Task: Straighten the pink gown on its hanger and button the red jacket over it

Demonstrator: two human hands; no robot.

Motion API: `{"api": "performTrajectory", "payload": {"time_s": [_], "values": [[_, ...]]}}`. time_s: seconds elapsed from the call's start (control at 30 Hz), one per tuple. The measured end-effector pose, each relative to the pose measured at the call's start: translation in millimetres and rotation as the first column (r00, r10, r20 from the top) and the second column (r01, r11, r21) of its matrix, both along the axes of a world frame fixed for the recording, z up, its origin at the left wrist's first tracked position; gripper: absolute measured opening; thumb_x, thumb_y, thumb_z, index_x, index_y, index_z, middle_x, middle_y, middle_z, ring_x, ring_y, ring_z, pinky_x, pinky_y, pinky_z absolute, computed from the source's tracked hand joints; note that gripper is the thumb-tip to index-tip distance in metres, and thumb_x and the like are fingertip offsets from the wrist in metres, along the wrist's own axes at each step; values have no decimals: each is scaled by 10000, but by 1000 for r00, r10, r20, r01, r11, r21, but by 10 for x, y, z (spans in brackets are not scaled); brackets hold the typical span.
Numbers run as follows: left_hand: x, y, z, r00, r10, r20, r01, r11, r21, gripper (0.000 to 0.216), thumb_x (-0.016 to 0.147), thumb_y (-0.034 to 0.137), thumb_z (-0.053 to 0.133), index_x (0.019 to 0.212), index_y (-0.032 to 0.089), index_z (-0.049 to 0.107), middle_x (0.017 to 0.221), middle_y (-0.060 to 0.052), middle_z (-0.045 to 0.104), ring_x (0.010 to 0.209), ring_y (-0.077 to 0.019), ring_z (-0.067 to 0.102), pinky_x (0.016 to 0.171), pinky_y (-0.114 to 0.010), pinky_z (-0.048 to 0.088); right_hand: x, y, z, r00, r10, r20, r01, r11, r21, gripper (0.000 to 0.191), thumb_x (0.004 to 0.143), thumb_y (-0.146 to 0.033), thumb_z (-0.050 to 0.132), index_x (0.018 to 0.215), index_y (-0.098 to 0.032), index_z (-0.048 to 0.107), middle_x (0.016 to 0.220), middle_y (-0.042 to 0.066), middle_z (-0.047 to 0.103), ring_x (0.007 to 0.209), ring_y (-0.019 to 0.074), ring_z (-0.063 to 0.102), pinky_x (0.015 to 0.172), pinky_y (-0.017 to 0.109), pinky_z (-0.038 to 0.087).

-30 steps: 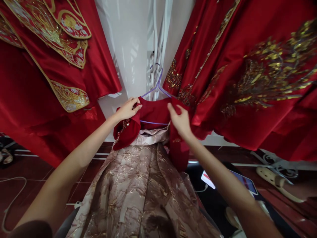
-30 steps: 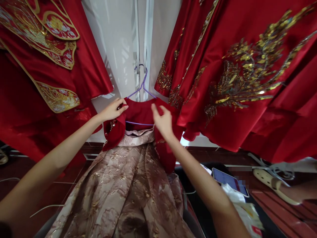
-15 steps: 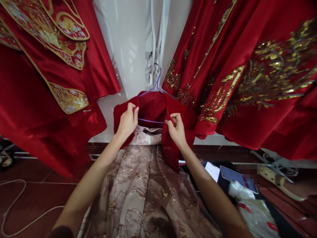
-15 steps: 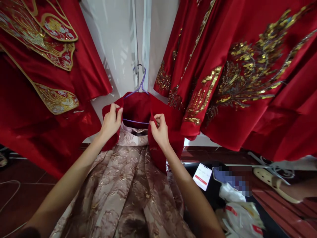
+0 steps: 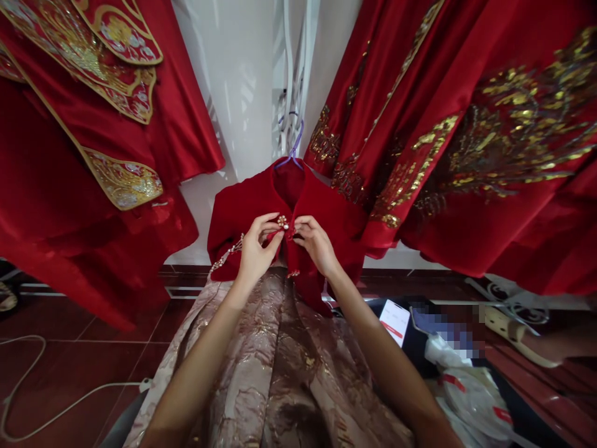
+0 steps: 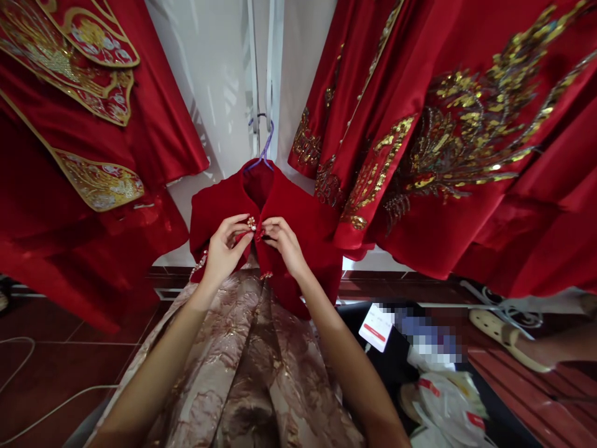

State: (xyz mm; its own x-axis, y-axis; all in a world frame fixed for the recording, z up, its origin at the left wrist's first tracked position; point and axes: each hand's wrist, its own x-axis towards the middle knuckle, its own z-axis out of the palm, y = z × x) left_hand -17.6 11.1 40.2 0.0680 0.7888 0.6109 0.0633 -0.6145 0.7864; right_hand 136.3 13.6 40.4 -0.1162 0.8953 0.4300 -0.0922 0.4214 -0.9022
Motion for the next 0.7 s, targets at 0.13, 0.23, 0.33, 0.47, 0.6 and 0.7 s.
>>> {"api": "performTrajectory", "payload": {"time_s": [0.13,0.23,0.33,0.47,0.6,0.7], "values": [[-14,-2,-84,998,19,60,-14,997,-81,182,785,232,631,932,206,528,929,-42,654,907,-145,641,835,-308,513,3,-36,-38,998,-33,59,25,991,131,248,717,-302,661,936,-249,557,901,7,601,907,150,583,887,306,467],[-51,17,-104,999,2,37,1,997,-77,136,781,237,634,877,190,551,932,-46,658,900,-142,640,844,-306,509,10,-24,-34,998,-30,59,21,987,156,256,737,-343,680,951,-237,588,926,20,623,901,148,598,877,310,482],[-92,36,-104,999,-30,-13,29,998,-61,125,795,243,618,892,187,564,930,-45,662,901,-143,638,846,-307,507,25,-4,-16,995,-66,75,54,986,156,284,730,-384,697,948,-230,601,936,30,647,903,157,614,866,322,501],[-120,46,-66,985,9,-173,-6,1000,20,88,819,224,572,902,197,563,939,-40,646,907,-150,629,840,-312,509,21,-26,20,987,-104,120,87,986,141,295,732,-399,693,955,-226,606,950,40,660,912,168,626,823,323,531],[-138,15,34,926,84,-369,-30,988,149,92,813,154,524,887,203,549,930,-34,607,878,-145,611,814,-294,504,-11,-85,55,976,-151,158,124,978,170,263,750,-384,675,955,-228,622,970,42,665,901,166,636,778,309,546],[-161,-27,126,878,117,-464,-9,974,228,111,803,145,516,894,202,543,919,-33,591,858,-146,597,804,-290,491,-39,-121,68,963,-216,164,182,963,196,254,763,-386,659,961,-229,633,945,39,676,863,164,647,742,305,557]]}}
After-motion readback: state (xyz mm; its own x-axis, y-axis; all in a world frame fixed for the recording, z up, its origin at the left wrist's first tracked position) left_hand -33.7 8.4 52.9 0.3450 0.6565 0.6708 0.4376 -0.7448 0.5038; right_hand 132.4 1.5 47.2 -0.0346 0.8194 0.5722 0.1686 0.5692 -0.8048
